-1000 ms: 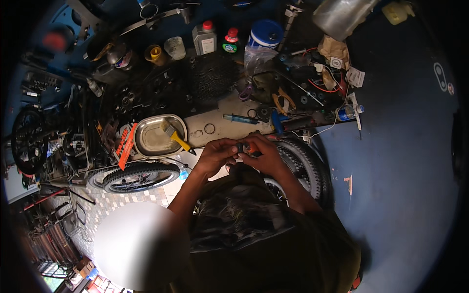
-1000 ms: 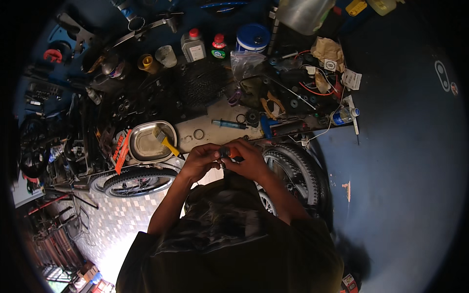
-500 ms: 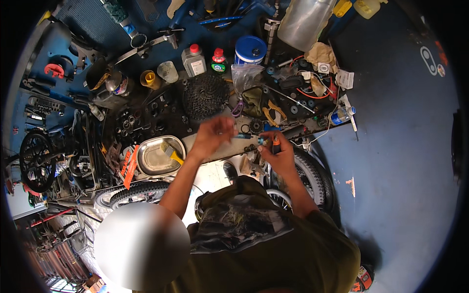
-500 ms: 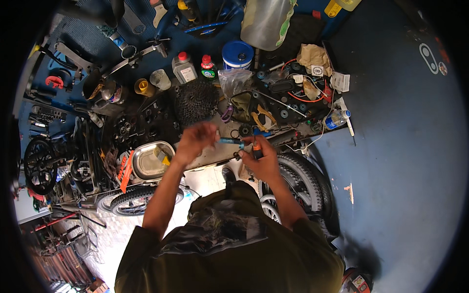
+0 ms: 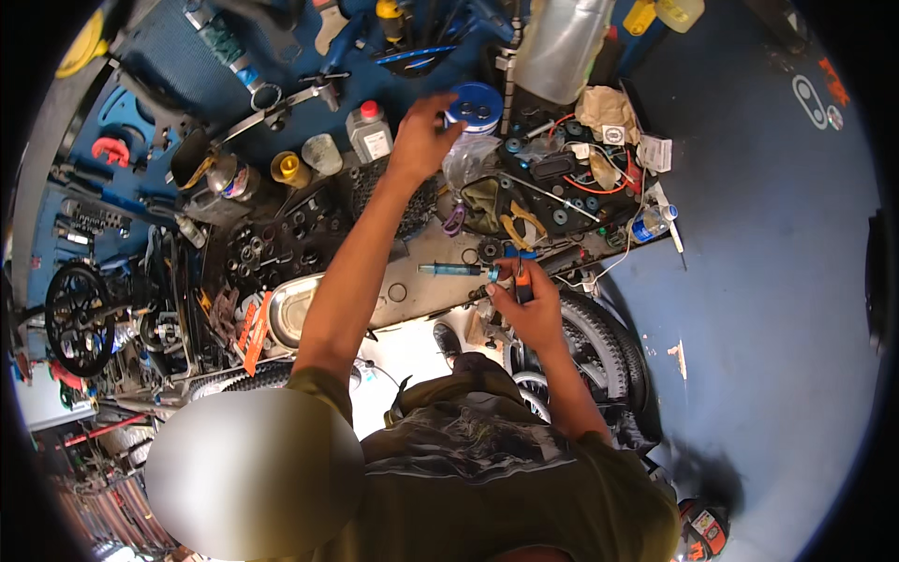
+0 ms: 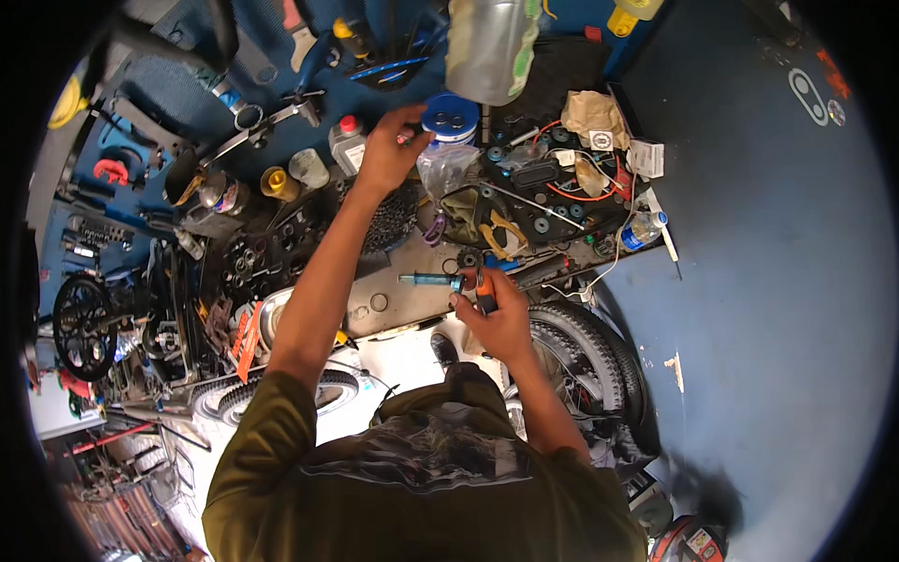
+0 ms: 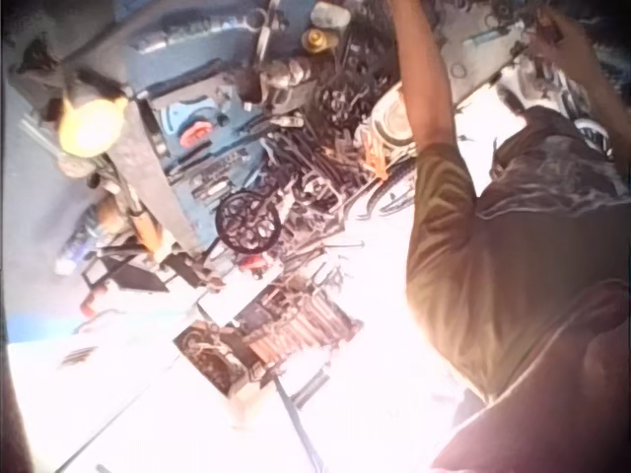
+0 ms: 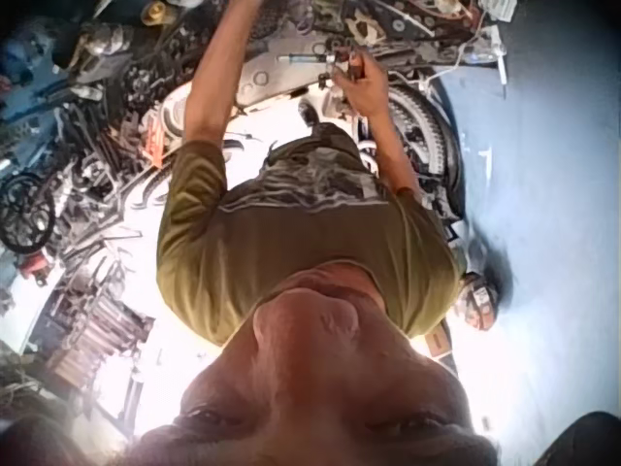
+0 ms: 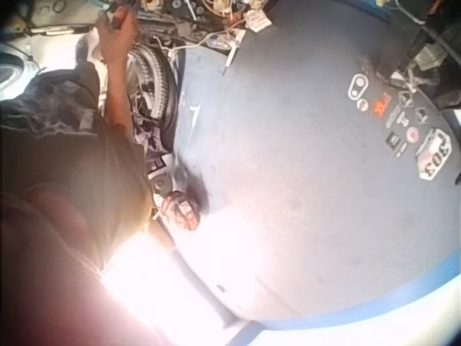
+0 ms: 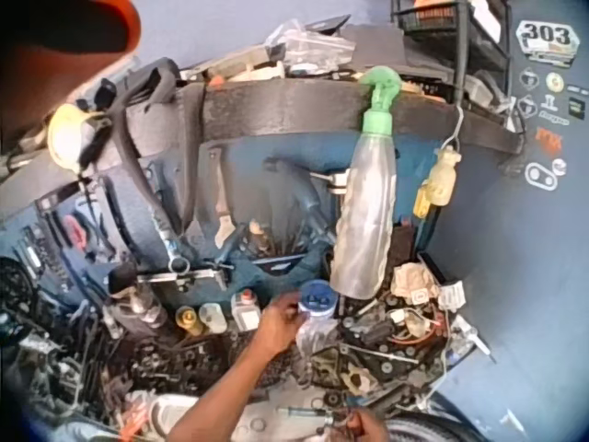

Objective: The person searches through a cluttered workbench for small bicycle parts, then uses a screwdriver to adjust a small blue component. The person handles multiple small parts and tools while working in a bicycle repair shop.

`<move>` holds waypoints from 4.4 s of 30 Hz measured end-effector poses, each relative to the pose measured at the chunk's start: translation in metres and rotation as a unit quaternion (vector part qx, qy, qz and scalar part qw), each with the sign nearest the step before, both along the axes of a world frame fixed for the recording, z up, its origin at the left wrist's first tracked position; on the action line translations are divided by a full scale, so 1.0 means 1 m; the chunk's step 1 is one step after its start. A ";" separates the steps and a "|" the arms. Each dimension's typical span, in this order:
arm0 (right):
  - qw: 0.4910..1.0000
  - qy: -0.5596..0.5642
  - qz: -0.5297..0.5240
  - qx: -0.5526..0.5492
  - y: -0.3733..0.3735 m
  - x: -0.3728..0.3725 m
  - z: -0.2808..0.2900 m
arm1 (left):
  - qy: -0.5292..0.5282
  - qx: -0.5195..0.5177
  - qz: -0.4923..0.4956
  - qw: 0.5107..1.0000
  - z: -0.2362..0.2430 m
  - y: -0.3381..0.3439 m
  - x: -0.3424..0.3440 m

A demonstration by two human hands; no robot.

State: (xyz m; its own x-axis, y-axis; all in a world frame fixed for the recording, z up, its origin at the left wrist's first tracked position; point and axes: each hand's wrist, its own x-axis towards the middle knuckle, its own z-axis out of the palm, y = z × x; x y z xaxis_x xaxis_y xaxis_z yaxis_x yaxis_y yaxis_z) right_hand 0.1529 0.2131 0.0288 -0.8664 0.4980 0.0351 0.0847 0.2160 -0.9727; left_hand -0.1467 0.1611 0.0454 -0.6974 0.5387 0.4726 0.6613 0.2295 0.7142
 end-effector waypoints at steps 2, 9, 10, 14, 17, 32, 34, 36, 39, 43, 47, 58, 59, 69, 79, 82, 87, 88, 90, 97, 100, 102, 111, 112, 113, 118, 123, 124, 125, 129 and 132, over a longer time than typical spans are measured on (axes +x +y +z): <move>0.998 0.006 0.028 -0.059 -0.008 -0.009 0.011 | -0.205 0.059 -0.072 0.974 0.010 -0.065 0.058; 0.929 0.090 0.348 0.090 -0.100 -0.051 0.075 | -0.401 0.320 -0.044 0.857 0.018 -0.255 0.237; 0.916 0.085 0.384 0.074 -0.120 -0.048 0.079 | -0.377 0.327 -0.014 0.866 0.016 -0.273 0.253; 0.860 0.133 0.483 0.093 -0.191 -0.026 0.089 | -0.309 0.295 0.099 0.898 0.024 -0.334 0.319; 0.822 0.167 0.533 0.109 -0.234 0.002 0.098 | -0.285 0.327 0.147 0.889 0.030 -0.365 0.370; 0.746 0.214 0.628 0.060 -0.349 0.111 0.108 | -0.217 0.440 0.241 0.838 0.051 -0.464 0.537; 0.738 0.178 0.640 0.118 -0.345 0.113 0.117 | -0.209 0.443 0.237 0.839 0.057 -0.475 0.546; 0.714 0.178 0.656 0.168 -0.342 0.112 0.120 | -0.178 0.425 0.284 0.841 0.062 -0.479 0.551; 0.675 0.163 0.682 0.231 -0.341 0.114 0.132 | -0.150 0.429 0.301 0.838 0.064 -0.488 0.560; 0.638 0.200 0.690 0.276 -0.344 0.118 0.150 | -0.119 0.420 0.305 0.846 0.069 -0.494 0.565; 0.602 0.247 0.695 0.305 -0.346 0.117 0.163 | -0.110 0.373 0.302 0.870 0.077 -0.496 0.571; 0.551 0.197 0.747 0.315 -0.346 0.122 0.185 | -0.058 0.250 0.289 0.922 0.087 -0.499 0.579; 0.553 0.199 0.746 0.314 -0.347 0.123 0.183 | -0.059 0.248 0.290 0.923 0.086 -0.499 0.580; 0.544 0.161 0.777 0.274 -0.350 0.127 0.180 | -0.040 0.218 0.293 0.930 0.087 -0.501 0.585; 0.526 0.150 0.778 0.308 -0.347 0.132 0.186 | -0.031 0.196 0.299 0.933 0.082 -0.494 0.590; 0.523 0.175 0.761 0.340 -0.345 0.135 0.188 | -0.044 0.209 0.306 0.928 0.084 -0.490 0.591; 0.503 0.203 0.732 0.412 -0.342 0.136 0.192 | -0.070 0.223 0.318 0.919 0.082 -0.488 0.592; 0.499 0.214 0.727 0.421 -0.342 0.137 0.192 | -0.071 0.225 0.322 0.917 0.082 -0.487 0.592; 0.491 0.236 0.715 0.439 -0.341 0.138 0.191 | -0.075 0.229 0.330 0.913 0.081 -0.486 0.591; 0.480 0.295 0.669 0.484 -0.338 0.141 0.188 | -0.112 0.251 0.321 0.906 0.078 -0.484 0.591; 0.476 0.336 0.639 0.502 -0.337 0.143 0.187 | -0.134 0.253 0.320 0.903 0.078 -0.483 0.592; 0.476 0.360 0.623 0.506 -0.336 0.143 0.185 | -0.146 0.255 0.321 0.900 0.077 -0.483 0.593; 0.428 0.440 0.564 0.553 -0.334 0.144 0.180 | -0.225 0.346 0.268 0.871 0.072 -0.482 0.591; 0.421 0.443 0.561 0.559 -0.334 0.144 0.180 | -0.235 0.347 0.263 0.869 0.072 -0.482 0.590; 0.414 0.446 0.558 0.565 -0.333 0.144 0.181 | -0.246 0.347 0.258 0.867 0.071 -0.483 0.589; 0.394 0.464 0.542 0.579 -0.332 0.145 0.181 | -0.307 0.374 0.219 0.847 0.068 -0.485 0.585; 0.382 0.490 0.516 0.590 -0.332 0.146 0.178 | -0.367 0.425 0.180 0.808 0.060 -0.485 0.582; 0.380 0.499 0.509 0.589 -0.332 0.146 0.178 | -0.381 0.436 0.170 0.797 0.059 -0.485 0.582; 0.379 0.509 0.502 0.588 -0.332 0.146 0.177 | -0.395 0.447 0.161 0.786 0.057 -0.484 0.581; 0.387 0.534 0.474 0.583 -0.333 0.143 0.176 | -0.422 0.507 0.123 0.741 0.055 -0.484 0.578; 0.485 0.422 0.560 0.522 -0.321 0.133 0.186 | -0.425 0.542 0.092 0.719 0.054 -0.483 0.580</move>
State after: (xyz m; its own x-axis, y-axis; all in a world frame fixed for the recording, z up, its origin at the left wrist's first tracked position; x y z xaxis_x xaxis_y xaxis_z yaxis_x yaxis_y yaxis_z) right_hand 0.2856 -0.1080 0.2148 -0.0302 -0.9400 0.3398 -0.9883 0.0789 0.1306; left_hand 0.4337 -0.3224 0.0991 -0.9949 0.0367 -0.0941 -0.0904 -0.7392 0.6674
